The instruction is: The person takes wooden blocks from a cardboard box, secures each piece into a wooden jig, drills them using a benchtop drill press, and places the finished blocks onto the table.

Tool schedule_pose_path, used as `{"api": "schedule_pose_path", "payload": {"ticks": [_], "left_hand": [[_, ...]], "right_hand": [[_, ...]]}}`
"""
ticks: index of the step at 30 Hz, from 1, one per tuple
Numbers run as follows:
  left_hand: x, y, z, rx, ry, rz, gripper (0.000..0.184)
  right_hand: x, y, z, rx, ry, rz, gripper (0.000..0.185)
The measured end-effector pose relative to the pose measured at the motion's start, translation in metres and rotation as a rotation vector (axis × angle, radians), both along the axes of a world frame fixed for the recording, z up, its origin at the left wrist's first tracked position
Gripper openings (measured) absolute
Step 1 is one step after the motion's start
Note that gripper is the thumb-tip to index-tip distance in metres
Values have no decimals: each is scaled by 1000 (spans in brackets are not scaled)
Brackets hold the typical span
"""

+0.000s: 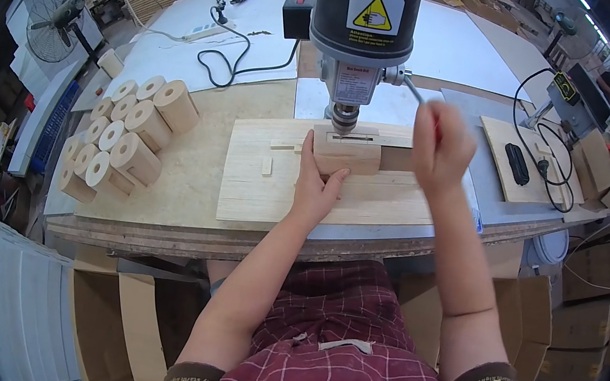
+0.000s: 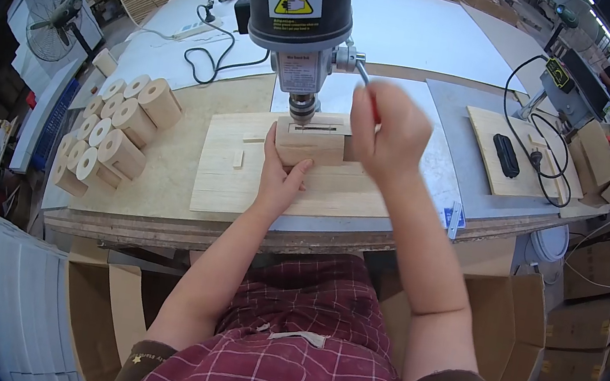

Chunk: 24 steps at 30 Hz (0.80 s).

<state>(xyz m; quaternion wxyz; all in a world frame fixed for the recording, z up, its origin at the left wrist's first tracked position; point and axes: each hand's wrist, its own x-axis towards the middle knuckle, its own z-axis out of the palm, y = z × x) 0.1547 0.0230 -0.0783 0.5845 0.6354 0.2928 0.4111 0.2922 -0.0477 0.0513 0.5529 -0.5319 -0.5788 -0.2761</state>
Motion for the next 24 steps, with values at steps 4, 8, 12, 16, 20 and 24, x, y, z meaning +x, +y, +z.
{"api": "schedule_pose_path", "payload": {"ticks": [4, 8, 12, 16, 20, 24], "left_hand": [[-1, 0, 2, 11, 33, 3, 80], [-2, 1, 3, 7, 37, -7, 80], [-2, 1, 2, -4, 23, -12, 80], [-1, 2, -2, 54, 16, 20, 79], [-7, 4, 1, -64, -5, -36, 84], [-16, 18, 4, 196, 267, 57, 86]], "right_hand": [[22, 27, 61, -161, -98, -269, 21], [49, 76, 81, -259, -89, -351, 31], [65, 97, 79, -344, 16, -312, 33], [66, 74, 56, -342, 299, 69, 36], [83, 30, -29, -695, 313, 105, 47], [70, -5, -76, -855, -30, 68, 44]]}}
